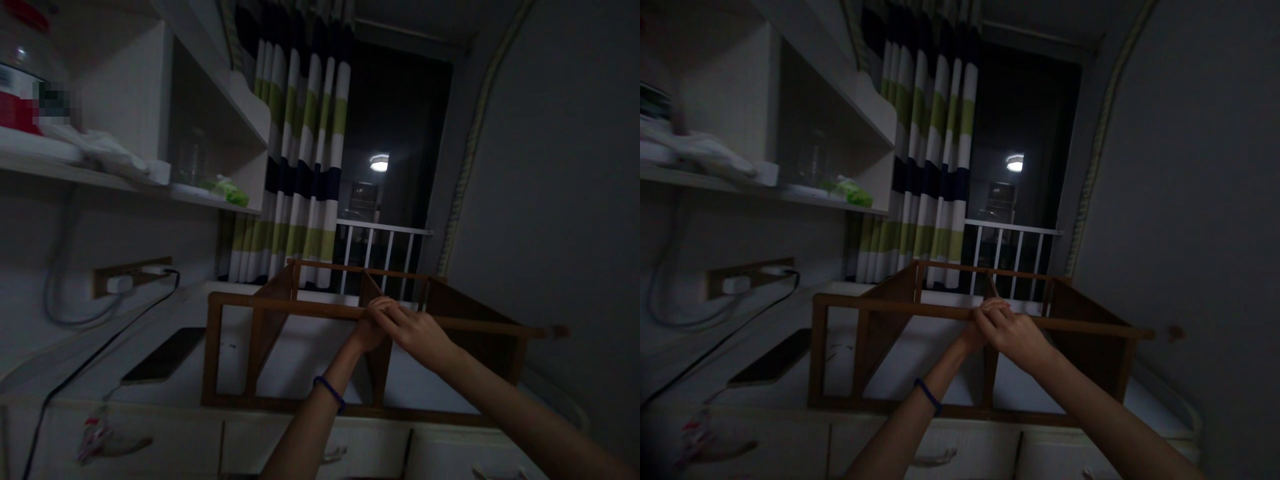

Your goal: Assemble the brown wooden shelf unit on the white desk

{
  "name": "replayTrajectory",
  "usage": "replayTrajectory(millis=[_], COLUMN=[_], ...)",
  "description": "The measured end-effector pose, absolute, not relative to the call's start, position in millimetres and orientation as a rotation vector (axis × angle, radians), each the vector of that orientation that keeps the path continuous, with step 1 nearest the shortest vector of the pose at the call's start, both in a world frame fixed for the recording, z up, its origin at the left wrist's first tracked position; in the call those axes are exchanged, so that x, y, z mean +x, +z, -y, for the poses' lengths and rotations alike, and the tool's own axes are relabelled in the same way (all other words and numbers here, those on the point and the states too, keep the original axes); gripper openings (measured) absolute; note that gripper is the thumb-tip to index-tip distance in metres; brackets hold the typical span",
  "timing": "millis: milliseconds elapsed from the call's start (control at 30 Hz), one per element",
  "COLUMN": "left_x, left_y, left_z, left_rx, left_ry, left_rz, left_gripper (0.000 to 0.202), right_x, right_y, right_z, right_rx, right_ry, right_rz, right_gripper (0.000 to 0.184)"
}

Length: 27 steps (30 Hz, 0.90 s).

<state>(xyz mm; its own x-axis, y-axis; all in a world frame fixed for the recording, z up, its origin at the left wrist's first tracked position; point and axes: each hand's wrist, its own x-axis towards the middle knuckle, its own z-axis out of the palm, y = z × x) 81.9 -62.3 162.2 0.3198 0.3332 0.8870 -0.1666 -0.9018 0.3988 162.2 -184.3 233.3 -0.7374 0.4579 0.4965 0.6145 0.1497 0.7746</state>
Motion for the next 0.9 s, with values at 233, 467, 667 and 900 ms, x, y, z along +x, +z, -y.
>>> replayTrajectory(millis=[233, 467, 667, 900], left_x=[79, 77, 75, 74], left_y=[163, 165, 167, 167], left_z=[66, 71, 74, 75], left_rx=[2.125, 2.06, 2.094, 2.108], left_ry=[1.515, 1.546, 1.558, 1.564], left_rz=[-0.188, -0.1, -0.078, -0.08], left_gripper=[0.028, 0.023, 0.025, 0.024], right_x=[169, 193, 224, 238], right_y=[236, 227, 210, 184], right_z=[181, 183, 195, 204], right_rx=[-1.418, -1.351, -1.434, -1.417], right_ry=[-1.073, -0.974, -1.009, -1.31], right_rz=[2.177, 2.004, 1.928, 2.052], right_gripper=[0.025, 0.032, 0.029, 0.03])
